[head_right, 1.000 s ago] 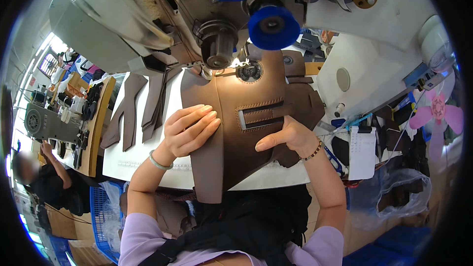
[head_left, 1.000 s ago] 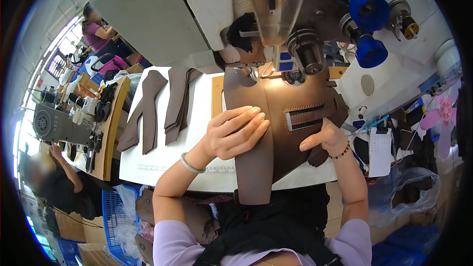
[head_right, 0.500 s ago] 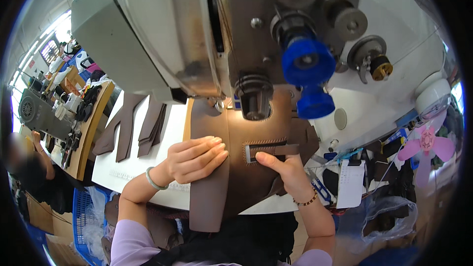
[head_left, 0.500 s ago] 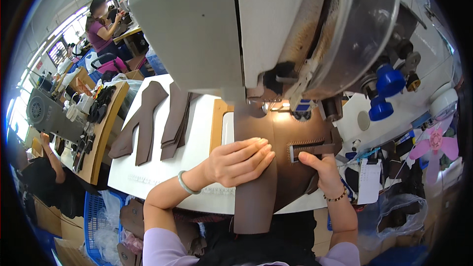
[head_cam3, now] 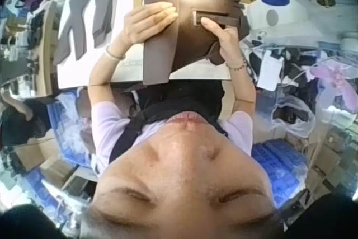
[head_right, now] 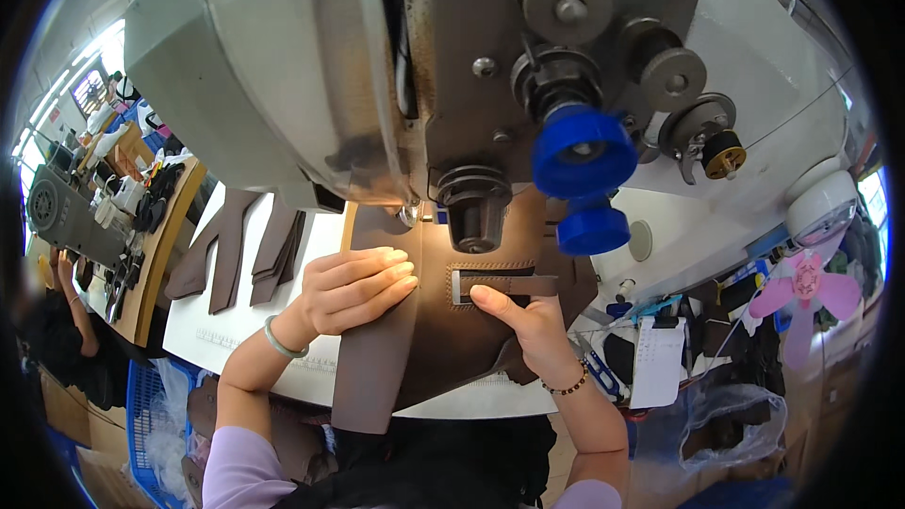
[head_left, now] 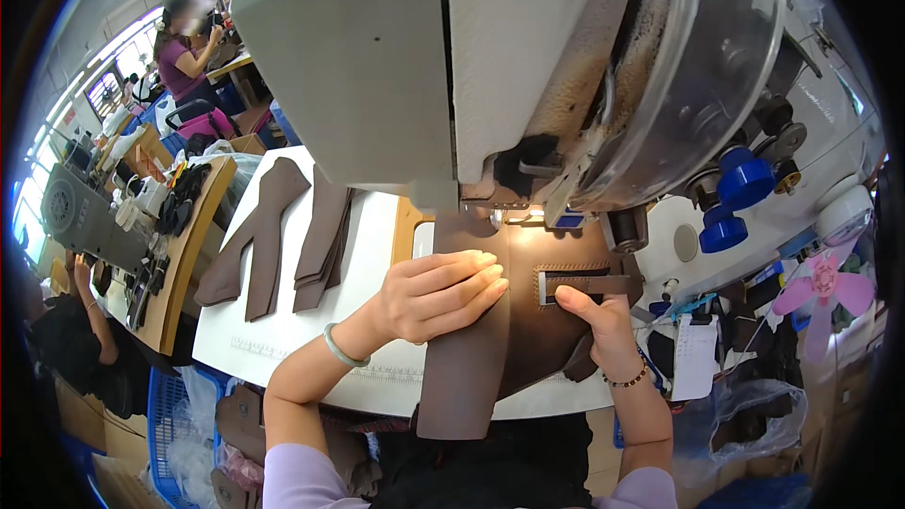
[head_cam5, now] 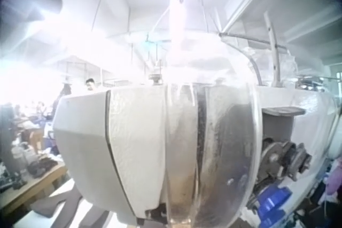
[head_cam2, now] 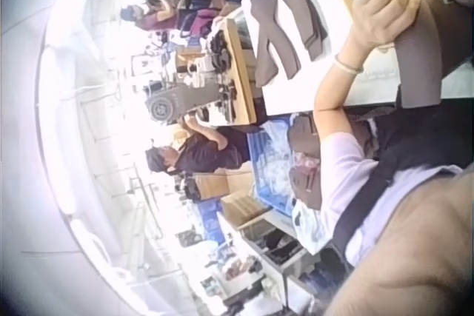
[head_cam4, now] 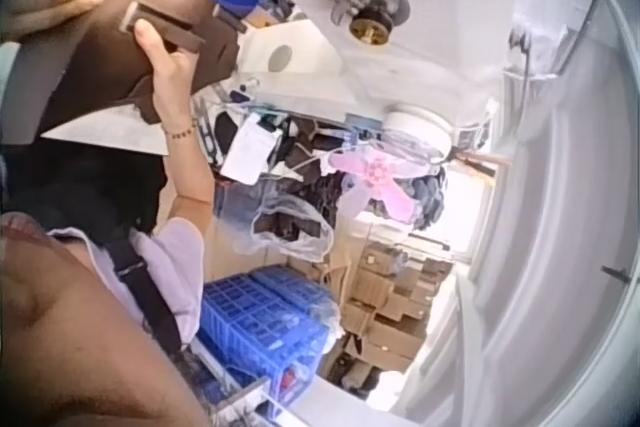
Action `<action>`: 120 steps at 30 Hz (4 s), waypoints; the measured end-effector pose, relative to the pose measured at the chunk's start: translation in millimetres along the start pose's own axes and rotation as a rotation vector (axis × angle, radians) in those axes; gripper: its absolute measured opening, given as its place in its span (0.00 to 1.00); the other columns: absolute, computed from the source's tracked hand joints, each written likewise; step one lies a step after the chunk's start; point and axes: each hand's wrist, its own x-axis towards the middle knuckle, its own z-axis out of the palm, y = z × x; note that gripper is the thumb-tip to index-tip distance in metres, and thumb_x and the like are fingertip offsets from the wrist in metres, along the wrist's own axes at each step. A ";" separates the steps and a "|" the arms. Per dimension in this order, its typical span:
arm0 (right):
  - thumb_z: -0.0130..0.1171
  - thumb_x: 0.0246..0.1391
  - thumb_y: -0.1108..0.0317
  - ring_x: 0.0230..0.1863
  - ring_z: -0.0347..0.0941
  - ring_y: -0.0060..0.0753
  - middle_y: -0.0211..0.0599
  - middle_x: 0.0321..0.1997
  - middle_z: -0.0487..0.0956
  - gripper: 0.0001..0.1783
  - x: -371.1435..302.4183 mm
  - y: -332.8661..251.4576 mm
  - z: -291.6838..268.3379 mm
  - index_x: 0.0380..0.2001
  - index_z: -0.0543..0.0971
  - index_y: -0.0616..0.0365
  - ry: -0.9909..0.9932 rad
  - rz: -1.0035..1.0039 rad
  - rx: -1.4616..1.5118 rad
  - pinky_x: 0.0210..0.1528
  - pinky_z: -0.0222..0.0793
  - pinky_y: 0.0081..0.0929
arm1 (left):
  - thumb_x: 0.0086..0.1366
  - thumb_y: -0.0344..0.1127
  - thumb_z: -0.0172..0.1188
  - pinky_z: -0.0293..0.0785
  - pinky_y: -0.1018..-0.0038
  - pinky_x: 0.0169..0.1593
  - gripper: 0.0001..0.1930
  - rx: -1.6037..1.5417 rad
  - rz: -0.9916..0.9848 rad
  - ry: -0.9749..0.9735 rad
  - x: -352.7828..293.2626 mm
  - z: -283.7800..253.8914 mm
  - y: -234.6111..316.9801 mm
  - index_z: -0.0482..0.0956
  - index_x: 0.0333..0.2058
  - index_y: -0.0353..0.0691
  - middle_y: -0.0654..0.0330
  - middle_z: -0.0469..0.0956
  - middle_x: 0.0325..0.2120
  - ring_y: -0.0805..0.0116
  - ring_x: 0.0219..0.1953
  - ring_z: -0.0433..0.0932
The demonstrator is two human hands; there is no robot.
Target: The worker is using a sewing machine to stitch together components of a leather shoe upper.
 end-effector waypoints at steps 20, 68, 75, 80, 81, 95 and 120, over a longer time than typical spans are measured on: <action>0.66 0.50 0.72 0.42 0.75 0.21 0.32 0.42 0.80 0.16 19.5 -9.1 0.6 0.43 0.79 0.62 0.022 0.014 -0.026 0.47 0.71 0.21 | 0.46 0.34 0.60 0.77 0.67 0.40 0.17 -0.185 -0.201 0.033 -1.1 5.1 -14.8 0.81 0.38 0.36 0.57 0.78 0.37 0.58 0.41 0.80; 0.66 0.44 0.79 0.43 0.78 0.26 0.36 0.42 0.81 0.19 42.9 -13.3 -12.1 0.43 0.79 0.63 0.026 0.027 -0.120 0.49 0.73 0.24 | 0.46 0.33 0.58 0.80 0.68 0.42 0.22 -0.095 -0.188 -0.147 6.2 -14.6 -9.5 0.80 0.42 0.32 0.54 0.79 0.38 0.56 0.44 0.80; 0.66 0.44 0.79 0.43 0.77 0.25 0.34 0.42 0.81 0.20 45.8 -8.6 -13.7 0.44 0.78 0.60 0.034 -0.004 -0.131 0.49 0.73 0.23 | 0.47 0.35 0.58 0.79 0.68 0.41 0.23 -0.117 -0.246 -0.144 0.1 -13.0 -8.8 0.80 0.44 0.34 0.55 0.77 0.40 0.57 0.43 0.79; 0.69 0.44 0.76 0.43 0.76 0.24 0.33 0.41 0.80 0.22 53.5 -13.8 -11.6 0.45 0.78 0.61 0.026 -0.066 -0.171 0.48 0.73 0.23 | 0.50 0.31 0.56 0.80 0.69 0.41 0.20 -0.058 -0.264 -0.176 0.0 -12.4 -9.5 0.79 0.44 0.34 0.55 0.77 0.39 0.57 0.45 0.79; 0.69 0.44 0.76 0.43 0.76 0.24 0.33 0.41 0.80 0.22 54.9 -15.4 -11.2 0.45 0.78 0.61 0.032 -0.064 -0.165 0.48 0.73 0.23 | 0.50 0.31 0.56 0.80 0.69 0.41 0.20 -0.063 -0.260 -0.182 0.7 -12.4 -9.3 0.79 0.44 0.34 0.55 0.77 0.39 0.57 0.45 0.79; 0.68 0.45 0.66 0.61 0.67 0.38 0.41 0.58 0.72 0.37 -14.4 49.3 -51.8 0.59 0.67 0.61 -0.301 0.207 0.737 0.64 0.62 0.39 | 0.54 0.29 0.63 0.80 0.67 0.45 0.19 -0.186 -0.418 0.038 -4.2 -10.3 5.2 0.74 0.45 0.29 0.49 0.81 0.39 0.51 0.45 0.81; 0.58 0.45 0.81 0.49 0.75 0.36 0.42 0.48 0.75 0.29 -46.9 35.3 32.3 0.54 0.67 0.65 0.124 0.044 0.397 0.51 0.73 0.33 | 0.53 0.29 0.57 0.81 0.67 0.50 0.15 0.090 -0.062 -0.245 13.1 -29.6 11.4 0.81 0.39 0.29 0.53 0.81 0.38 0.58 0.45 0.81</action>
